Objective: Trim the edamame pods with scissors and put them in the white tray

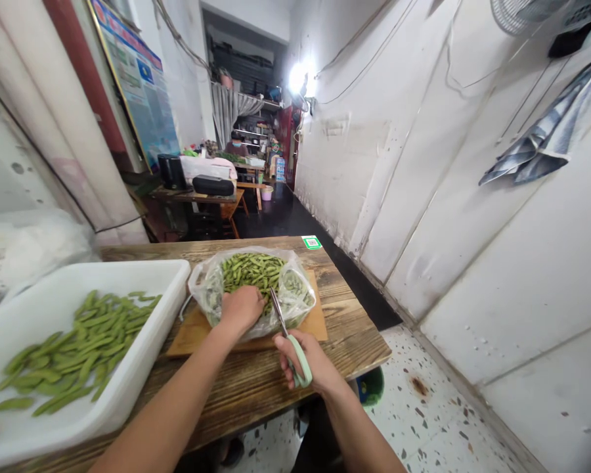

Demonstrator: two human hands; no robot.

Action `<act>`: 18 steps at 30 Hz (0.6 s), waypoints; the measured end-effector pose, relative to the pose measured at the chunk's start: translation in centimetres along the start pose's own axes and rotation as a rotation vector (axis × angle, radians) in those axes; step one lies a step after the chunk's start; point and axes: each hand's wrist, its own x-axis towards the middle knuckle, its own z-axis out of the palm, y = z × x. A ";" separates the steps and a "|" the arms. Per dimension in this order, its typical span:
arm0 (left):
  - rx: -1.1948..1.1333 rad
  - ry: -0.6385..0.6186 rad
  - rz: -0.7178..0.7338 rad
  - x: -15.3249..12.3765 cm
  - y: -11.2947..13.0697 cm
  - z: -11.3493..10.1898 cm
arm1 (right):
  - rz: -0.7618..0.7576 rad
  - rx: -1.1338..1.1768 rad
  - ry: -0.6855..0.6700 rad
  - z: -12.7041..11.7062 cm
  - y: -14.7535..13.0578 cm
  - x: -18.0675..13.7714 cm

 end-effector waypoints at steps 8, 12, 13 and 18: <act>-0.563 0.115 -0.054 -2.5 -4.6 -2.2 | 0.007 -0.046 -0.091 0.8 0.1 0.4; -0.853 0.135 -0.080 -4.2 -4.5 -3.5 | -0.001 -0.092 -0.134 1.2 0.5 0.8; -0.895 0.115 -0.074 -4.5 -4.3 -3.8 | -0.005 -0.102 -0.137 1.2 0.6 0.8; -0.896 0.061 -0.063 -5.2 -3.8 -4.6 | -0.068 -0.136 -0.141 1.3 0.0 0.6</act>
